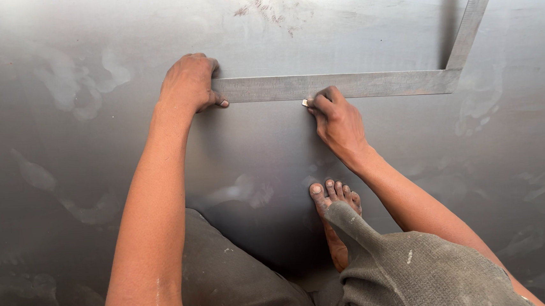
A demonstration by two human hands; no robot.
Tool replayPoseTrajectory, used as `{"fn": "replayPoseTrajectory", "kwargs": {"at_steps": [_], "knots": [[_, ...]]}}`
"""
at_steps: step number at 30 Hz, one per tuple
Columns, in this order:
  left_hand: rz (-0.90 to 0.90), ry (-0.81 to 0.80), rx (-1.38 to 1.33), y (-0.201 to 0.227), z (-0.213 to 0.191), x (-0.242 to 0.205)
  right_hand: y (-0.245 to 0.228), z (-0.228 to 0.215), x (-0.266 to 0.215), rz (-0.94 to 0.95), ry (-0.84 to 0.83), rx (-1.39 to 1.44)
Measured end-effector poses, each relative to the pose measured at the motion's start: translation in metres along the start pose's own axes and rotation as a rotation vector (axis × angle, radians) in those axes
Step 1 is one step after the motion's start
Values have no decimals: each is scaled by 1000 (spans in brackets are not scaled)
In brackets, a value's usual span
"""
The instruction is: The person uses a metal square ruler and a marking tool to draw straight lines on a large metal sheet. They repeatedly reposition the ruler to create intersecting lines and a rectangular outline on the sheet's surface.
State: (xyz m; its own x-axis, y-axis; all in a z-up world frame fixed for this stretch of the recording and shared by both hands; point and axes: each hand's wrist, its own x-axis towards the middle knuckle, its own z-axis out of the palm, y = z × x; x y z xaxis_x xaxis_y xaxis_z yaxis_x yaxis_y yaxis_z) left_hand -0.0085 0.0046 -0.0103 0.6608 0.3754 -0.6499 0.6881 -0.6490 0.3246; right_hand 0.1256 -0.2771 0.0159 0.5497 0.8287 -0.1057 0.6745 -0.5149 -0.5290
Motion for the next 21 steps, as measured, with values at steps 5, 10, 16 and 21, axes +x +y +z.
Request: {"fn": "replayPoseTrajectory", "kwargs": {"at_steps": [5, 10, 16, 21], "knots": [[67, 24, 23, 0, 4, -2, 7, -4, 1, 85, -281, -43], [74, -4, 28, 0, -9, -2, -6, -10, -27, 166, -933, -72], [44, -9, -1, 3, -6, -5, -8, -18, -49, 198, -179, 169], [27, -27, 46, 7, -10, -4, 4, -25, -30, 146, 55, 95]]}}
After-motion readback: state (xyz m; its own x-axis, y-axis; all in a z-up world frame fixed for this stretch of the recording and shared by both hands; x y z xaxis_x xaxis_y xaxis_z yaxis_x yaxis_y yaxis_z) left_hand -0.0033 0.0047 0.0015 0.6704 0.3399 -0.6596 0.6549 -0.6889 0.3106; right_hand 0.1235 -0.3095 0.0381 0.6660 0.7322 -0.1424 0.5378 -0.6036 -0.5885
